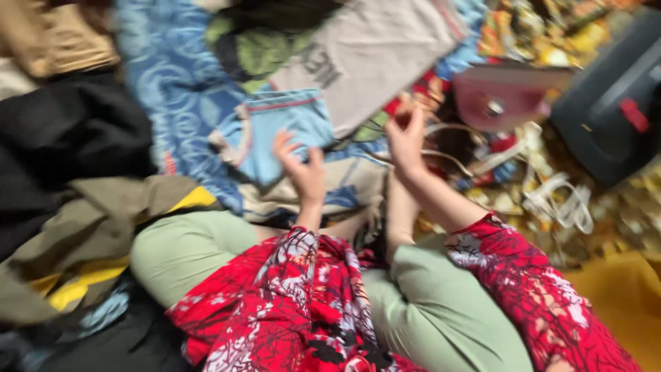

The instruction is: Ironing and folding various articles of clothing on a bed surface.

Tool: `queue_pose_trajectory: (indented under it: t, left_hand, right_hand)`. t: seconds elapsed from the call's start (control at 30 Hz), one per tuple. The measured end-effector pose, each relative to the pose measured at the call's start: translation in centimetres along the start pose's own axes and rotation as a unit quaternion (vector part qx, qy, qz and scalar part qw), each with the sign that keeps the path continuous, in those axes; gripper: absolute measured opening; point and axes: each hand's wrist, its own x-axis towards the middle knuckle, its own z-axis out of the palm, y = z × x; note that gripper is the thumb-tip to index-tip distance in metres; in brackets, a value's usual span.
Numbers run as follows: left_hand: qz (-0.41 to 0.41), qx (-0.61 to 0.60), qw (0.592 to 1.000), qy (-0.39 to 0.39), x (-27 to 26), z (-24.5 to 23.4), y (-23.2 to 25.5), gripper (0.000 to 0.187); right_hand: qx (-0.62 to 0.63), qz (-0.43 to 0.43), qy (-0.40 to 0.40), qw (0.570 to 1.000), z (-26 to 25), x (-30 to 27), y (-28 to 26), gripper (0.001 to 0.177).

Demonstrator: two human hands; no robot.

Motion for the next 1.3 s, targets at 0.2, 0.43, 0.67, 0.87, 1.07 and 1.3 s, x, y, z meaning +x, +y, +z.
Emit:
queue_pose_trajectory:
  t: [0.2, 0.43, 0.67, 0.87, 1.07, 1.3]
  left_hand:
    - [-0.021, -0.133, 0.936, -0.325, -7.7, 11.2, 5.2, 0.065]
    - [-0.02, -0.122, 0.877, -0.465, -8.8, 14.0, 8.7, 0.053]
    - [0.005, -0.047, 0.947, -0.319, 1.6, 3.8, -1.1, 0.05]
    - [-0.008, 0.12, 0.975, -0.187, 6.4, -11.5, -10.7, 0.039]
    - [-0.12, 0.161, 0.952, -0.232, 6.9, -14.6, -12.7, 0.036]
    - [-0.134, 0.144, 0.943, -0.269, 7.0, -14.4, -14.2, 0.029]
  right_hand:
    - [-0.104, 0.039, 0.237, 0.965, -10.4, -3.3, 4.2, 0.047]
    - [-0.362, -0.225, 0.16, 0.89, -16.7, 2.0, 2.7, 0.07]
    - [-0.172, -0.151, 0.046, 0.972, -12.5, 6.8, -5.9, 0.057]
    - [-0.371, -0.21, -0.136, 0.894, -4.1, 7.8, -14.6, 0.06]
    - [-0.476, -0.369, -0.392, 0.695, 8.6, 2.6, -16.6, 0.068]
    - [-0.517, -0.347, -0.398, 0.674, 14.9, 0.7, -14.3, 0.064]
